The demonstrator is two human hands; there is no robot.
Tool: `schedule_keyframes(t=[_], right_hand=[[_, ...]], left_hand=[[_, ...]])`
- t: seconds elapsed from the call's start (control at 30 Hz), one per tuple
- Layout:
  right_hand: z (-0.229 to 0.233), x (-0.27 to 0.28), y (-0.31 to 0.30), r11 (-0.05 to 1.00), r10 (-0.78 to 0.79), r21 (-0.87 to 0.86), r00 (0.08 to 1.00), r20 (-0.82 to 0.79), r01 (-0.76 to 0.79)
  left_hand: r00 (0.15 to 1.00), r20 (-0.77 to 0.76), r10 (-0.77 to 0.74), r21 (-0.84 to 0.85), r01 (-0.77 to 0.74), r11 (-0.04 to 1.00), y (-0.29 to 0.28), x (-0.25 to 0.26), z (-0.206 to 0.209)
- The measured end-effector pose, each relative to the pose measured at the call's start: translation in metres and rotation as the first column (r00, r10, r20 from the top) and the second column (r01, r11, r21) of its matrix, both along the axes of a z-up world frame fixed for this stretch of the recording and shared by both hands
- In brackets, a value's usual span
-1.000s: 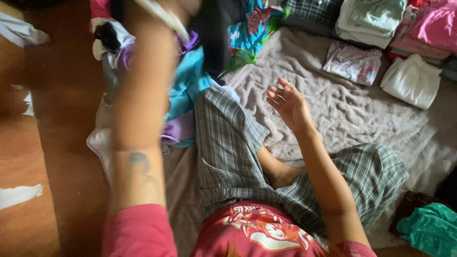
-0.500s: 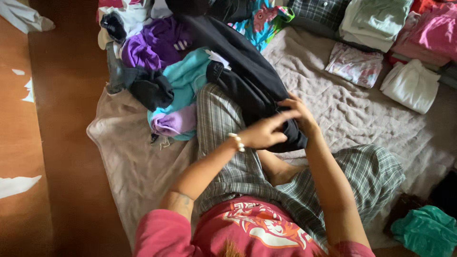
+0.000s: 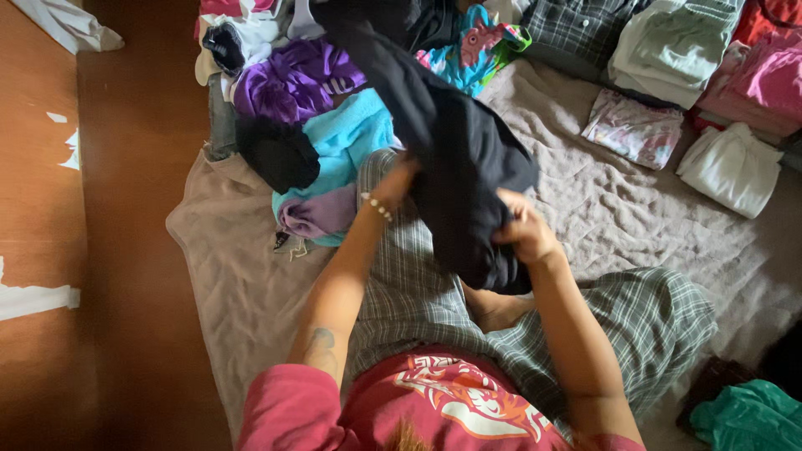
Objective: The person sits cross-legged on a bed and folds various clothing items by hand, including jeans, shorts, a hoodie, and a child's shirt. Each item is smoothed, folded, and placed into a growing stack on the bed.
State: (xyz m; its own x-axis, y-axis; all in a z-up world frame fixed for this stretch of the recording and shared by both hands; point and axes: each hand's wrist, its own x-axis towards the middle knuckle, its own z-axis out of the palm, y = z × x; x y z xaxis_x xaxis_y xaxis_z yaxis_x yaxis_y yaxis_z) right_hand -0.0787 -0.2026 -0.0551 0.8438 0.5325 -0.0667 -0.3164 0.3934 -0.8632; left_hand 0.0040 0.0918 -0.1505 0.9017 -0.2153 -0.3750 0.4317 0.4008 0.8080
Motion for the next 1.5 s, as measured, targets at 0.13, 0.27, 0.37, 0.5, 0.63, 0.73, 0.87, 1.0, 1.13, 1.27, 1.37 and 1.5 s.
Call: schedule_keyframes(t=[0.13, 0.27, 0.37, 0.5, 0.63, 0.73, 0.87, 1.0, 1.13, 1.27, 1.37, 1.5], right_hand=[[-0.020, -0.019, -0.024, 0.988, 0.155, 0.018, 0.987, -0.047, -0.154], [-0.010, -0.025, -0.058, 0.997, 0.020, 0.074, 1.000, 0.001, -0.020], [0.013, -0.036, -0.097, 0.972, -0.200, 0.140, 0.978, 0.056, 0.190], [0.039, -0.045, -0.144, 0.883, -0.448, 0.231, 0.881, 0.150, 0.409], [0.046, -0.056, -0.178, 0.796, -0.604, 0.225, 0.765, 0.223, 0.562], [0.032, -0.064, -0.194, 0.747, -0.654, 0.050, 0.720, 0.231, 0.663], [0.006, -0.055, -0.175, 0.601, -0.534, -0.604, 0.826, 0.182, 0.522], [0.012, -0.037, -0.130, 0.571, -0.453, -0.573, 0.808, 0.377, 0.588], [0.033, -0.014, -0.088, 0.629, -0.276, -0.508, 0.780, 0.561, 0.588], [0.026, 0.024, -0.076, 0.671, -0.235, -0.511, 0.808, 0.540, 0.537], [-0.006, 0.046, -0.077, 0.623, -0.186, -0.674, 0.912, 0.366, 0.398], [-0.035, 0.045, -0.088, 0.530, -0.230, -0.795, 0.952, 0.201, 0.296]], left_hand=[[0.964, -0.061, -0.258, -0.614, 0.168, 0.771, -0.044, -0.026, 0.002], [0.875, 0.035, -0.484, -0.670, 0.379, 0.638, -0.097, -0.059, 0.020], [0.800, 0.053, -0.597, -0.534, 0.528, 0.660, -0.112, -0.081, 0.030], [0.816, 0.172, -0.551, -0.314, 0.576, 0.755, -0.117, -0.084, 0.048], [0.854, 0.418, -0.310, 0.106, 0.292, 0.950, -0.130, -0.091, 0.077], [0.886, 0.442, -0.140, 0.163, 0.074, 0.984, -0.134, -0.080, 0.095], [0.784, 0.592, -0.187, 0.355, -0.046, 0.934, -0.107, -0.056, 0.119], [0.742, 0.583, -0.332, 0.448, 0.047, 0.893, -0.089, -0.051, 0.141], [0.678, 0.593, -0.434, 0.506, 0.106, 0.856, -0.093, -0.068, 0.164], [0.563, 0.591, -0.578, 0.654, 0.085, 0.752, -0.101, -0.086, 0.187], [0.516, 0.641, -0.569, 0.644, 0.043, 0.764, -0.094, -0.092, 0.197], [0.587, 0.703, -0.402, 0.526, -0.048, 0.849, -0.074, -0.077, 0.210]])
